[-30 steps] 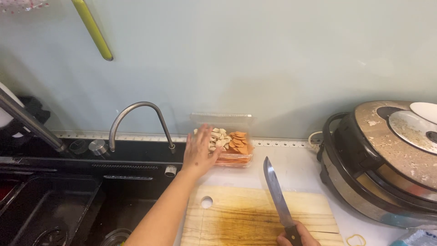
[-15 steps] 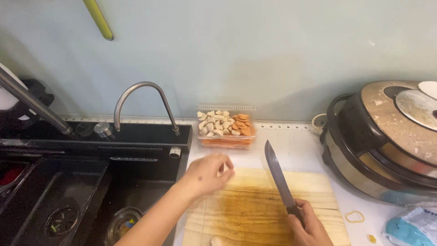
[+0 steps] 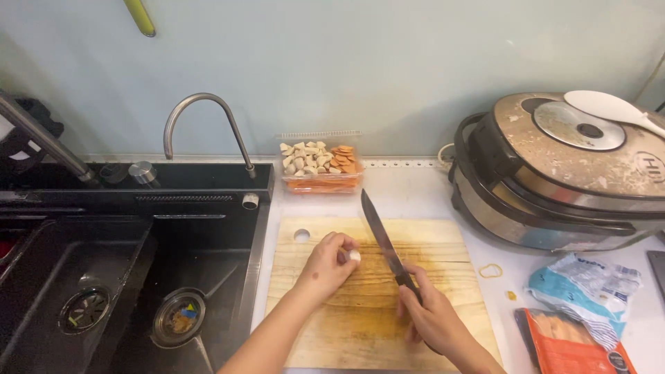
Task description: Chopping fish balls and organizing food items on a cutting board in a kitchen.
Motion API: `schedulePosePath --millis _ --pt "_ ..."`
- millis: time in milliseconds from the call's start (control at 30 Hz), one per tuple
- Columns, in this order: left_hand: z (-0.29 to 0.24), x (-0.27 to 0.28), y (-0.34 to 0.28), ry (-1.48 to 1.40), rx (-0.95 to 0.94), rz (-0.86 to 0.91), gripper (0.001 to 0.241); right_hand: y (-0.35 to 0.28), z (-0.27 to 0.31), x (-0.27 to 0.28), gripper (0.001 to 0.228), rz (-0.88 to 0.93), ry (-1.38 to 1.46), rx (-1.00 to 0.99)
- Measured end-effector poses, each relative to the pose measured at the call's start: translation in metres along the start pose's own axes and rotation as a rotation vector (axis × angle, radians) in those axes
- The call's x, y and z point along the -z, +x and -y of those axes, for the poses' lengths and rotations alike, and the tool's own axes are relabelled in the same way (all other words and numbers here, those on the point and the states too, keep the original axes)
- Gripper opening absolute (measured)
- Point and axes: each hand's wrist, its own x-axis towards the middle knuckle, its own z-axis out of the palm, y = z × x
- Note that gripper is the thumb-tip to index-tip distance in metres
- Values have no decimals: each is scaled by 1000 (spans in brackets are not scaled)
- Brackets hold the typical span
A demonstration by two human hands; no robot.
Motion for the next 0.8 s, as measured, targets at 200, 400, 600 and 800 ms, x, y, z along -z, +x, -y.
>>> schedulePosePath --millis 200,400,600,800 --pt "15 -36 -1 -27 -23 -304 40 -13 -18 -6 37 -46 -401 18" --pt "0 -24 -6 -80 108 -386 31 -3 -54 -17 31 -171 -631 252" --pt "-10 -17 -7 -178 219 -342 14 -12 -42 -25 28 -160 -744 269" --pt "-10 -15 -4 -43 220 -361 16 -7 -47 -30 25 -171 -782 318"
